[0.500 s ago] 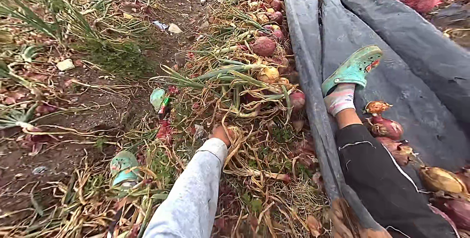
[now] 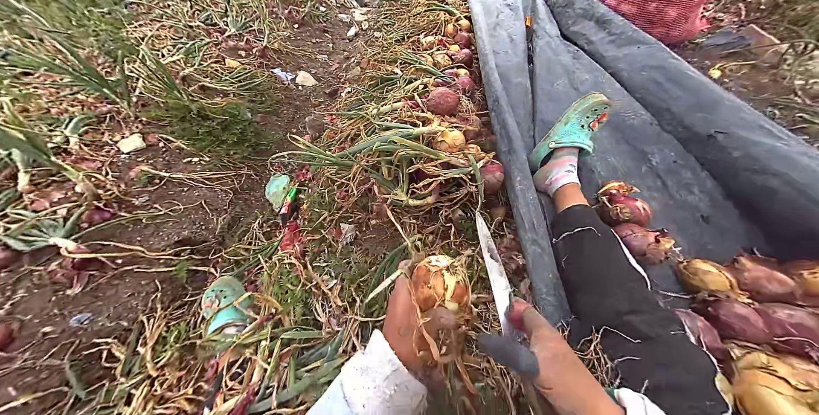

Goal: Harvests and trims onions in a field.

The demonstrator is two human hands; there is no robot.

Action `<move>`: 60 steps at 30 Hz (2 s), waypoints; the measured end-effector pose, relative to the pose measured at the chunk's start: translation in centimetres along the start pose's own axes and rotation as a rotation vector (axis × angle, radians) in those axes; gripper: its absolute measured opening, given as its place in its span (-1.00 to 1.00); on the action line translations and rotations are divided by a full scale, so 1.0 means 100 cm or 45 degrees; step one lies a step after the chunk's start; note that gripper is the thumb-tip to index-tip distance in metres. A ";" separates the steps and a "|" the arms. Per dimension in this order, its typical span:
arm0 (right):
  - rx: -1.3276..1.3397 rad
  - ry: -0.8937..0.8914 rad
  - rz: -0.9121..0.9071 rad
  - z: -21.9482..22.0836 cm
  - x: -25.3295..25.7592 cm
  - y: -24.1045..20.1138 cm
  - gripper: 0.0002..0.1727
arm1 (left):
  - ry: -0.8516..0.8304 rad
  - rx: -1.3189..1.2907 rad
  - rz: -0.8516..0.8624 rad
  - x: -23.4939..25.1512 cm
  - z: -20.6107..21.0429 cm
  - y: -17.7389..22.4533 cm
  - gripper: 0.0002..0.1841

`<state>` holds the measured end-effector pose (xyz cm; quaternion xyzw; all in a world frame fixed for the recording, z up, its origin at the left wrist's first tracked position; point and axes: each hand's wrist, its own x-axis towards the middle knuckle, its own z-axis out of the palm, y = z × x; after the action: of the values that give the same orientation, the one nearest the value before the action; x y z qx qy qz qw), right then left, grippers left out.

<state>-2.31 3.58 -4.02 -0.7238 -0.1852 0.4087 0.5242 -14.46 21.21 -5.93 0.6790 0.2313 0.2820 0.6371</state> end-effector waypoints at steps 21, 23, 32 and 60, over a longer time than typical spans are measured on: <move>0.348 -0.421 0.318 0.012 -0.033 0.044 -0.74 | -0.138 0.892 -0.462 -0.061 -0.007 0.026 -0.64; 0.585 -0.295 0.375 0.006 -0.028 0.044 -0.76 | 0.167 0.564 -0.449 -0.048 0.004 0.014 -0.69; 1.173 -0.279 0.506 0.002 -0.022 0.055 -0.59 | -0.475 1.188 0.810 -0.045 0.054 0.013 -0.81; 1.278 0.020 -0.235 -0.091 -0.008 0.031 -0.63 | -0.338 1.698 -0.495 0.272 0.141 -0.001 -0.57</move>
<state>3.80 -3.70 -5.48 -0.3665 -0.0253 0.3940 0.8425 15.04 29.22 -4.07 0.8996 0.3922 -0.1240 0.1470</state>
